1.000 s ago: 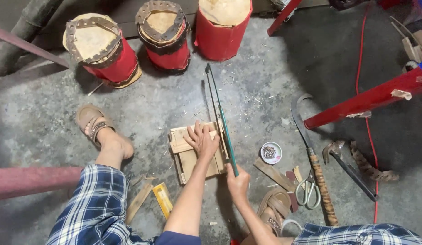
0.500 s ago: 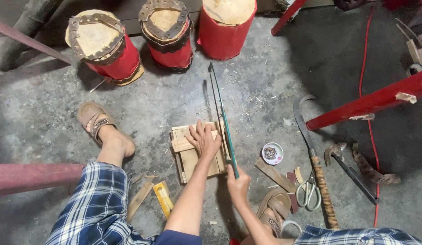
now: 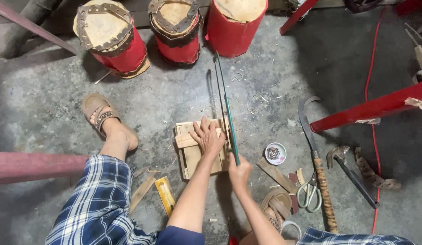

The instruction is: The person is sawing a small wooden block with a hacksaw and then using a large knife to shave and shape the wood.

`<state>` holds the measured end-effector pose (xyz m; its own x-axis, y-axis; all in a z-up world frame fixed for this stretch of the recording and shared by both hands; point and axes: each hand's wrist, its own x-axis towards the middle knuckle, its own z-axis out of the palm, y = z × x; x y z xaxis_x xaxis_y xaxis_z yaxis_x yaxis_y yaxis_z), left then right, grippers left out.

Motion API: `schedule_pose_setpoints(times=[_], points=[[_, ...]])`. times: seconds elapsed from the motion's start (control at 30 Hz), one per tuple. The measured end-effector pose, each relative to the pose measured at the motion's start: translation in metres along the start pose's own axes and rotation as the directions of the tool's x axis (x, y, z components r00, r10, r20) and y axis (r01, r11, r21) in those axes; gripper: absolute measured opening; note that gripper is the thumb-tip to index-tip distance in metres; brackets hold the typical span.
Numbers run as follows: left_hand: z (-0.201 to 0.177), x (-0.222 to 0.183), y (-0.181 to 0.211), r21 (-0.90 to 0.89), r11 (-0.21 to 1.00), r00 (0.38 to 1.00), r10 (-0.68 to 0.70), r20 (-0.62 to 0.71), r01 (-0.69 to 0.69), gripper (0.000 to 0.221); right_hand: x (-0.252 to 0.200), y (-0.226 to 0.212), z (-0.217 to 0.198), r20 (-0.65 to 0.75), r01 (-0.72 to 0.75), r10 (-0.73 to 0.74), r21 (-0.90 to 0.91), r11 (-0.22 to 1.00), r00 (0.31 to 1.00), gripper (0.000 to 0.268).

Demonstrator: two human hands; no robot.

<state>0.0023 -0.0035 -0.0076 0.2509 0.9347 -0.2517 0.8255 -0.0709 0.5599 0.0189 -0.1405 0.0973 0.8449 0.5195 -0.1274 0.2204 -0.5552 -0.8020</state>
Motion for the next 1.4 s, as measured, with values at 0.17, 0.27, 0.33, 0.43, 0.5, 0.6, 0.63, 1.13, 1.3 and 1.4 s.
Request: schedule_pose_setpoints(times=[0.17, 0.27, 0.33, 0.43, 0.5, 0.6, 0.63, 1.13, 1.3, 1.4], points=[[0.001, 0.0, 0.002, -0.019, 1.0, 1.0, -0.007, 0.002, 0.007, 0.03, 0.004, -0.009, 0.001, 0.01, 0.009, -0.009, 0.0, 1.0, 1.0, 0.019], [0.003, 0.001, 0.001, -0.063, 0.996, 0.997, 0.061, -0.044, -0.064, 0.024, -0.028, 0.002, -0.023, 0.077, -0.053, 0.049, 0.047, 0.998, 0.996, 0.02], [0.002, 0.001, 0.002, -0.063, 0.996, 0.998, 0.053, -0.032, -0.055, 0.024, -0.022, 0.004, -0.02, 0.065, -0.017, 0.015, 0.039, 0.999, 0.998, 0.019], [0.0, 0.0, 0.001, -0.037, 0.999, 1.0, 0.02, -0.002, -0.02, 0.026, -0.002, 0.002, -0.003, 0.021, -0.007, 0.006, 0.017, 1.0, 1.0, 0.016], [0.0, -0.002, 0.003, -0.018, 1.0, 1.0, -0.012, 0.014, 0.012, 0.029, 0.007, -0.002, 0.003, -0.009, -0.028, 0.028, -0.003, 1.0, 1.0, 0.018], [-0.003, -0.001, 0.005, -0.021, 1.0, 1.0, -0.023, 0.005, 0.023, 0.029, 0.002, 0.004, -0.001, -0.009, -0.035, 0.035, 0.017, 0.999, 0.999, 0.017], [-0.004, -0.001, 0.005, -0.013, 1.0, 1.0, -0.016, 0.003, 0.016, 0.03, -0.006, 0.013, -0.004, 0.002, -0.055, 0.055, 0.021, 0.998, 0.998, 0.017], [-0.033, -0.004, -0.025, -0.496, 0.869, 0.998, -0.031, -0.047, 0.003, 0.016, -0.02, 0.032, -0.012, 0.044, -0.091, 0.089, 0.028, 0.995, 0.995, 0.018], [-0.07, -0.022, -0.027, -0.627, 0.779, 0.999, -0.044, -0.026, 0.019, 0.023, -0.017, 0.035, -0.009, 0.022, -0.038, 0.037, 0.048, 0.998, 0.999, 0.019], [-0.068, -0.029, -0.038, -0.505, 0.863, 1.0, 0.012, -0.022, -0.021, 0.032, -0.015, 0.033, -0.008, 0.0, -0.037, 0.037, 0.027, 0.999, 0.999, 0.018]])
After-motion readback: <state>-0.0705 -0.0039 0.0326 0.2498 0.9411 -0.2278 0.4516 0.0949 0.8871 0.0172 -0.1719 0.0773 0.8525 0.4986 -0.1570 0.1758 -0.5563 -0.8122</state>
